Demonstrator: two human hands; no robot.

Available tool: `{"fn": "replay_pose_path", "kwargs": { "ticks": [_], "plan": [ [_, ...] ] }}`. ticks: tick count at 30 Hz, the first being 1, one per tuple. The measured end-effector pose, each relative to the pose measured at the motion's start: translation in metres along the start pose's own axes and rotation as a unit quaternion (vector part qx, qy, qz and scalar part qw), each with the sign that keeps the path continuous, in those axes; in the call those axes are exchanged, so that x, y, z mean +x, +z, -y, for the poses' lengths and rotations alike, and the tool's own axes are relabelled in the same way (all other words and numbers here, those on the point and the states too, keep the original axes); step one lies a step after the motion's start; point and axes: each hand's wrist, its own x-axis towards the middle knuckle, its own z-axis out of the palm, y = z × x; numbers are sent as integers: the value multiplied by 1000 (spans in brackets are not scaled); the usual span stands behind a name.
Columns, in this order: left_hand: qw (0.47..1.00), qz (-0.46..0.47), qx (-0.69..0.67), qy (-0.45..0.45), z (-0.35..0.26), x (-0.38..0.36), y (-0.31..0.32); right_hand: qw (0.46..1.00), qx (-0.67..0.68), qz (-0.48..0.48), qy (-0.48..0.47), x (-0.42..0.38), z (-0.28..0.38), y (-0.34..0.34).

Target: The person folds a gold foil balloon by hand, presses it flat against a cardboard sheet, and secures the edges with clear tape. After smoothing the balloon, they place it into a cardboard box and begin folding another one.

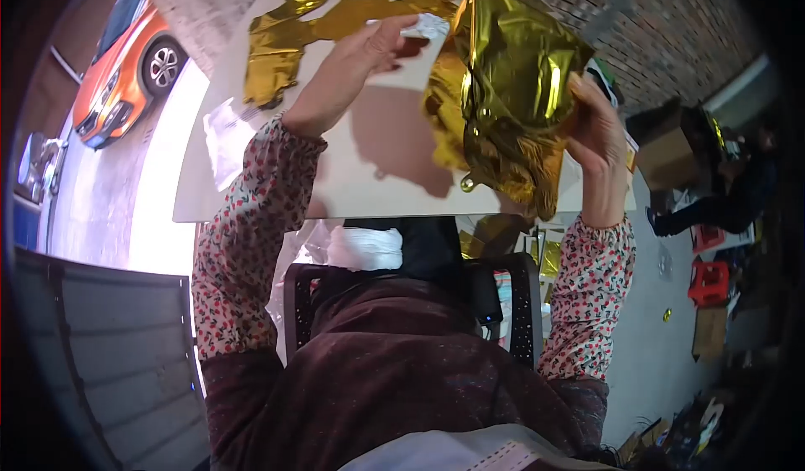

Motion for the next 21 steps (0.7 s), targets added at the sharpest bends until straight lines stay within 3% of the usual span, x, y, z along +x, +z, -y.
{"fn": "replay_pose_path", "kwargs": {
  "ticks": [2, 3, 6, 9, 13, 16, 19, 21],
  "plan": [
    [978, 31, -165, -124, -3, -12, -5, 993, 51, 74, 75, 34, -24, -37],
    [950, 47, -281, -129, 0, -21, -1, 994, 4, 64, 94, 46, -40, -33],
    [942, 5, -223, -251, 14, -52, -14, 993, -29, -42, 109, 54, -92, 2],
    [973, -15, 17, -229, 63, -75, -24, 982, -122, -32, 140, 73, -140, -33],
    [982, -39, 75, -171, 97, -84, -22, 967, -190, -53, 162, 56, -147, 0],
    [974, -68, 173, -130, 105, -72, -15, 960, -197, -39, 195, 49, -150, -13],
    [987, -13, 62, -150, 102, -55, -17, 895, -345, 23, 281, 30, -115, -9],
    [987, 45, 4, -152, 125, -40, -34, 792, -571, 52, 208, 20, -93, -12]
  ]
}}
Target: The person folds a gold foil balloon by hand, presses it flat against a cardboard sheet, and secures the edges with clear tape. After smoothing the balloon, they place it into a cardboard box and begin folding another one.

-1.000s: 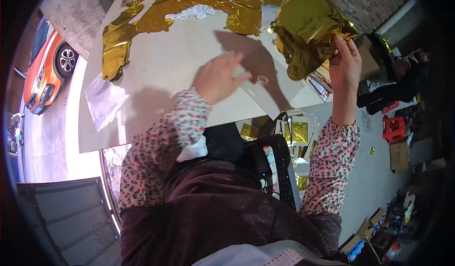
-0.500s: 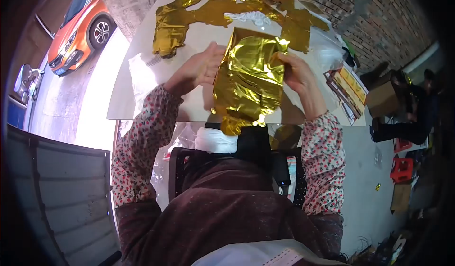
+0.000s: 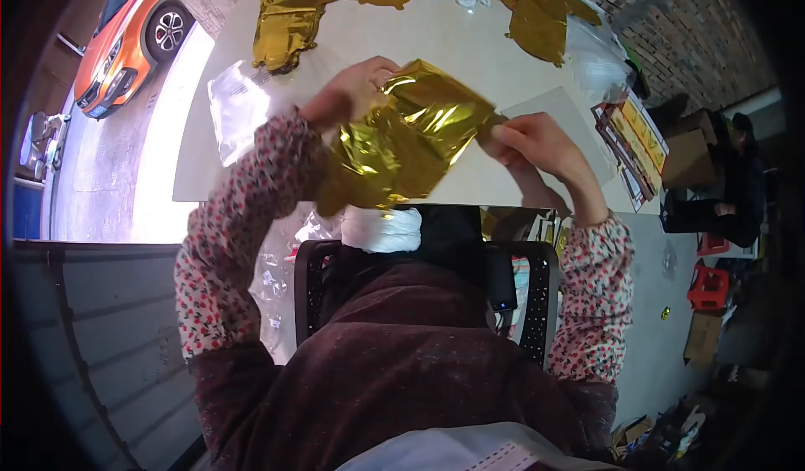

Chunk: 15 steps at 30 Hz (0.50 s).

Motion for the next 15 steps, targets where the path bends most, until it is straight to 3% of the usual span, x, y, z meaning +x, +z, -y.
{"fn": "replay_pose_path", "kwargs": {
  "ticks": [1, 2, 3, 5, 6, 7, 9, 12, 14, 15],
  "plan": [
    [994, 52, 90, -36, -17, 6, -3, 991, -124, -31, -23, -6, -4, -7],
    [975, 105, 181, -71, -37, 14, -7, 988, -54, -108, -97, -6, -20, -5],
    [944, 161, 269, -106, -49, 22, -8, 985, -72, -120, -105, -8, -21, -2],
    [922, 207, 326, -28, -33, 48, -2, 976, -108, -144, -119, -14, -18, 5],
    [893, 223, 391, 12, -33, 61, 2, 945, -144, -197, -219, -16, -31, 21],
    [858, 236, 453, 51, -43, 68, 12, 911, -274, -185, -247, -18, -29, 28],
    [802, 264, 532, 59, -60, 78, 33, 788, -440, -273, -332, -18, -45, 28],
    [728, 268, 627, 63, -68, 90, 73, 812, -447, -267, -265, -17, -76, 21],
    [669, 290, 674, 118, -70, 99, 88, 779, -473, -299, -282, -17, -74, 16],
    [681, 270, 662, 159, -71, 98, 91, 763, -485, -315, -289, -18, -72, 12]
  ]
}}
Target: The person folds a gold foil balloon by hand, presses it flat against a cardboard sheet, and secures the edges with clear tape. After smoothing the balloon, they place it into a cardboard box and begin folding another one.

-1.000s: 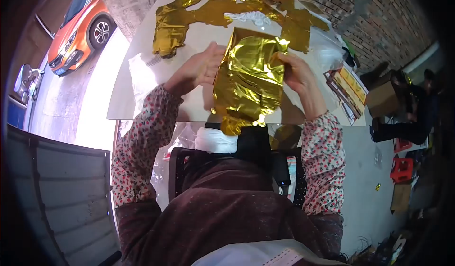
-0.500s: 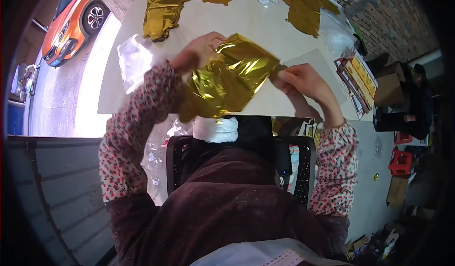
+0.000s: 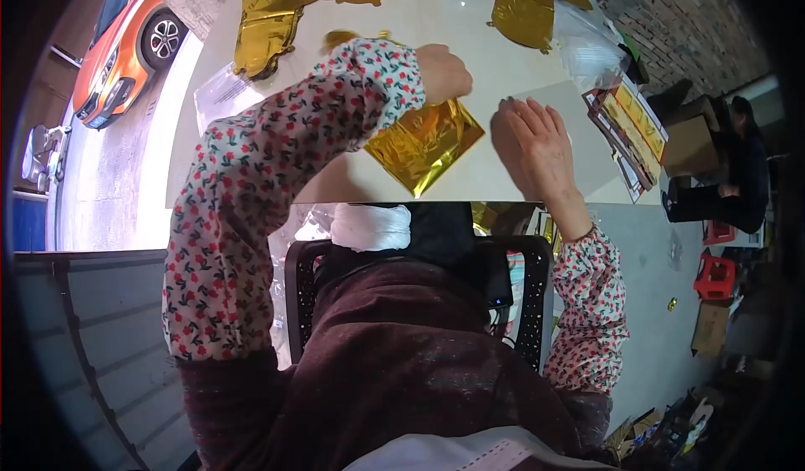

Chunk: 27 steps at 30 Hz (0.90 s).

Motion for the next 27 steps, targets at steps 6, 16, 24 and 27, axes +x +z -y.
{"fn": "replay_pose_path", "kwargs": {
  "ticks": [6, 16, 24, 27],
  "plan": [
    [940, -326, -67, -71, -14, -69, 24, 962, 241, -41, 123, 15, 56, -25],
    [890, -293, -232, -259, -147, -182, 71, 942, 306, -40, 131, -18, 106, -39],
    [879, -305, -202, -307, -149, -181, 87, 950, 300, -26, 86, -27, 94, -31],
    [869, -323, -212, -310, -145, -176, 89, 941, 320, -20, 113, -30, 94, -29]
  ]
}}
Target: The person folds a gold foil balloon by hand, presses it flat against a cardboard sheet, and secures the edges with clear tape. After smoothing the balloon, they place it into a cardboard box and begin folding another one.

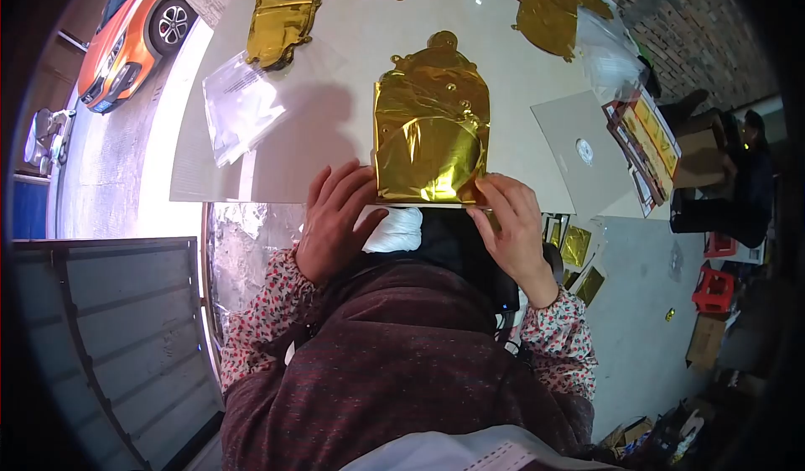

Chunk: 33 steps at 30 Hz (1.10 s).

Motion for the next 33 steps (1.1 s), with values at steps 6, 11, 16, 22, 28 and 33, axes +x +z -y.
{"fn": "replay_pose_path", "kwargs": {
  "ticks": [6, 11, 16, 22, 28, 33],
  "plan": [
    [998, -27, -50, 19, 0, 4, 2, 1000, 17, -2, 4, -4, -2, 0],
    [998, -1, -63, 30, -5, 19, 2, 1000, 13, -7, 10, -5, -2, 3],
    [996, 16, -40, 79, -4, 22, 4, 1000, 11, 0, -1, -1, -1, 4],
    [990, 50, -75, 104, -17, 5, 5, 997, -57, 19, -52, 4, 7, 0],
    [985, -46, -136, 96, -33, -1, 31, 987, -69, 74, -125, 7, 27, 23],
    [979, -58, -163, 111, -35, -7, 29, 985, -81, 41, -147, 7, 13, 41]
  ]
}}
